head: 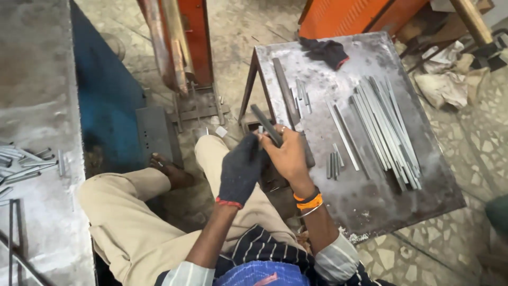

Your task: Welding metal components to form rectangular frames using a spot welding machine.

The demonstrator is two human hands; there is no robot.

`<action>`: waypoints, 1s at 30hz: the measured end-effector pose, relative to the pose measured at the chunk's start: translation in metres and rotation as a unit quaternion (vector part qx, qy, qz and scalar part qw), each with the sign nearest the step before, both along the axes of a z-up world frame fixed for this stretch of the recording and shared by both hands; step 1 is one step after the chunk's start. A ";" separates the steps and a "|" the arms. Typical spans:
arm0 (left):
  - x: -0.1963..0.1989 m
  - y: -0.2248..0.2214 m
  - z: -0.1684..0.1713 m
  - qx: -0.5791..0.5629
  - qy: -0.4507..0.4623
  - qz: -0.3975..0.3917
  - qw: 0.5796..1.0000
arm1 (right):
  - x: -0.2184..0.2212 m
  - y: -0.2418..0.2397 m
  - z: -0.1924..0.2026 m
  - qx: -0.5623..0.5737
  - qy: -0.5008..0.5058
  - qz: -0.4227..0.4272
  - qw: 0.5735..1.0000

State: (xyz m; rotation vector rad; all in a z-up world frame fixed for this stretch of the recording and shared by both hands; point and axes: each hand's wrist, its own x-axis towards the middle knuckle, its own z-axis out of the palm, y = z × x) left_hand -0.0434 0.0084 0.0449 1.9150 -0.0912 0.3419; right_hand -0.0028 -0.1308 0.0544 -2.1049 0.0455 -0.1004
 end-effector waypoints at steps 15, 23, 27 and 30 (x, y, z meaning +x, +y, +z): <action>0.012 0.098 0.059 -0.145 -0.003 0.168 0.975 | 0.053 0.043 0.085 -0.187 -0.253 0.207 0.926; 0.032 0.100 0.046 -0.156 0.005 0.139 0.978 | 0.071 0.051 0.095 -0.254 -0.311 0.239 0.884; 0.034 0.101 0.044 -0.167 0.014 0.140 0.976 | 0.073 0.050 0.095 -0.241 -0.313 0.253 0.883; 0.035 0.101 0.046 -0.194 0.051 0.138 0.970 | 0.078 0.049 0.095 -0.237 -0.327 0.262 0.876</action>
